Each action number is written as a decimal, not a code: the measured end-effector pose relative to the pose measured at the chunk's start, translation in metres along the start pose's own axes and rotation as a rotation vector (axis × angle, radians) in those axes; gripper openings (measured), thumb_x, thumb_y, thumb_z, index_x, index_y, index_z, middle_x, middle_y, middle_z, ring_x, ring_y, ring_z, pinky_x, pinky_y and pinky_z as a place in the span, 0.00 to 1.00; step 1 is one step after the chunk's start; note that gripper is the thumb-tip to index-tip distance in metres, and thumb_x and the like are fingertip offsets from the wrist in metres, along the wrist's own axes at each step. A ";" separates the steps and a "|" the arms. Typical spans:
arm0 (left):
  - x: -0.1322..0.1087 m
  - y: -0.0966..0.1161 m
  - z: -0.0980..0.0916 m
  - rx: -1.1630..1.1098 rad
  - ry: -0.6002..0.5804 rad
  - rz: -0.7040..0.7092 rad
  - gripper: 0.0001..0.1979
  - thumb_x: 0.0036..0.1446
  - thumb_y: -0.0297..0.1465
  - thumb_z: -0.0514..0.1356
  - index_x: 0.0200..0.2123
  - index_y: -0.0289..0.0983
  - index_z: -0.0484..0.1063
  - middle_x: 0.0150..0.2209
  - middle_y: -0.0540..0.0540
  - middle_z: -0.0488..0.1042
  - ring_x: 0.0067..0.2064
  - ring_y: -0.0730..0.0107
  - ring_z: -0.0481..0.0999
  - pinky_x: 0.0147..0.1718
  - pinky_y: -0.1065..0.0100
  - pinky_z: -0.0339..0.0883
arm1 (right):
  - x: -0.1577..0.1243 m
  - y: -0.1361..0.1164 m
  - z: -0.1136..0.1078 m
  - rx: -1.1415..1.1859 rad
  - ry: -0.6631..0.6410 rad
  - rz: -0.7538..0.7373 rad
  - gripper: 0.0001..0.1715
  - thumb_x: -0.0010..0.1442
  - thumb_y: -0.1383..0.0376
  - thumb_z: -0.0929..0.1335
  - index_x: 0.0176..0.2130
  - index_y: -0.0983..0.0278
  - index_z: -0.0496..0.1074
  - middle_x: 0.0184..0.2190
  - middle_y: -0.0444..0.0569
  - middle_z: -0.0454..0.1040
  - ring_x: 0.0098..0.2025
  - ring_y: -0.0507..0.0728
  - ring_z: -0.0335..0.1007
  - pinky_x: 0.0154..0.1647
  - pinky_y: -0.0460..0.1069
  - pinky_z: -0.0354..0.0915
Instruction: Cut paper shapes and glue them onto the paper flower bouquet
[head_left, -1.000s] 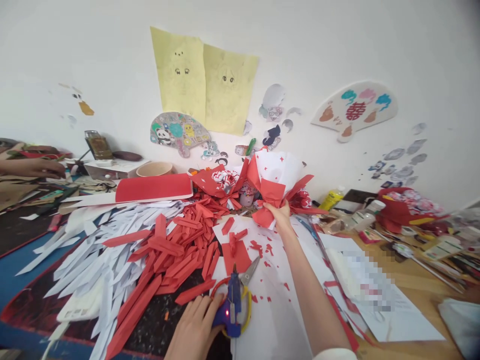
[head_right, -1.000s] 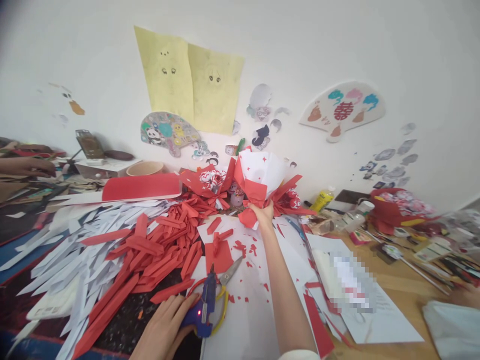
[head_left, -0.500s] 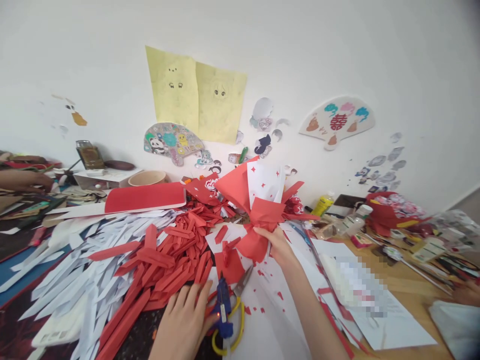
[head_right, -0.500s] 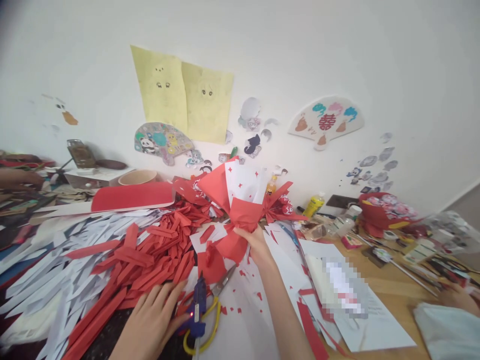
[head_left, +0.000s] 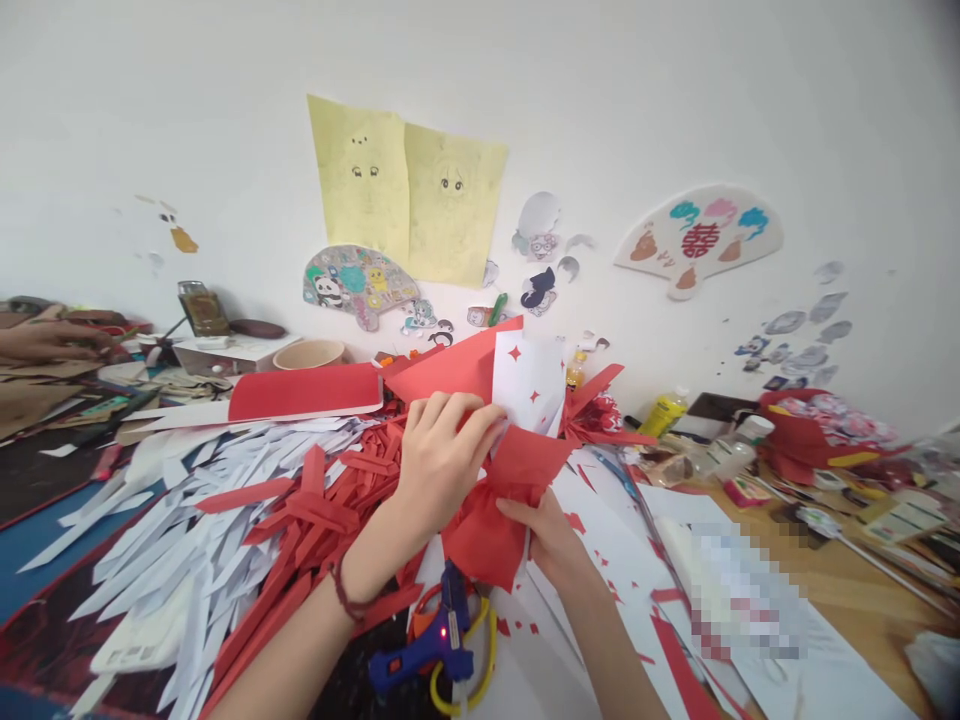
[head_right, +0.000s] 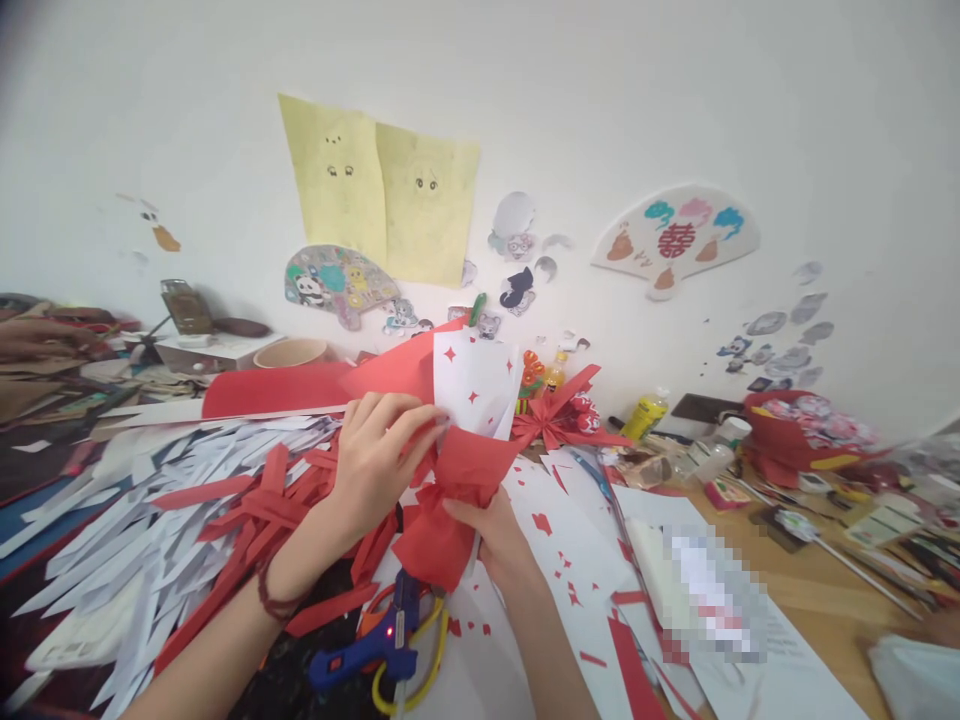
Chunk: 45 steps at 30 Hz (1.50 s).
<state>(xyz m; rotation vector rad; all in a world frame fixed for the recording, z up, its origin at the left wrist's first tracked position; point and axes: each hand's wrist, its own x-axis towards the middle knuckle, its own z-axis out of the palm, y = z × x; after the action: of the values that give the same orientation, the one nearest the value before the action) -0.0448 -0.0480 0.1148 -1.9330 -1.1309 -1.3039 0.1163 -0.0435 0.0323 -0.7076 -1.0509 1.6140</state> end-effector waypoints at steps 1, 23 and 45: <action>0.000 0.000 0.001 0.005 0.010 0.007 0.05 0.63 0.29 0.60 0.42 0.40 0.74 0.35 0.47 0.76 0.37 0.65 0.67 0.38 0.62 0.56 | -0.001 0.001 0.001 0.002 -0.005 0.005 0.37 0.43 0.66 0.79 0.53 0.57 0.72 0.51 0.49 0.77 0.53 0.64 0.73 0.53 0.56 0.70; -0.008 -0.002 0.001 -0.059 0.000 -0.106 0.03 0.63 0.29 0.60 0.39 0.40 0.73 0.35 0.48 0.75 0.36 0.65 0.66 0.37 0.61 0.56 | -0.010 0.001 0.014 0.029 0.001 0.024 0.38 0.44 0.67 0.79 0.54 0.60 0.71 0.52 0.52 0.76 0.54 0.66 0.72 0.55 0.59 0.68; -0.006 -0.004 -0.003 -0.199 -0.095 -0.164 0.03 0.65 0.29 0.57 0.38 0.40 0.72 0.36 0.49 0.74 0.37 0.66 0.67 0.38 0.61 0.56 | -0.010 0.008 0.012 0.021 0.082 0.007 0.39 0.38 0.64 0.81 0.51 0.61 0.73 0.49 0.53 0.78 0.52 0.68 0.73 0.54 0.61 0.67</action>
<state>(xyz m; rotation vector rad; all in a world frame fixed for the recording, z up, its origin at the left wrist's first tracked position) -0.0511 -0.0501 0.1106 -2.1020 -1.2708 -1.4733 0.1055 -0.0572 0.0301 -0.7575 -0.9713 1.5862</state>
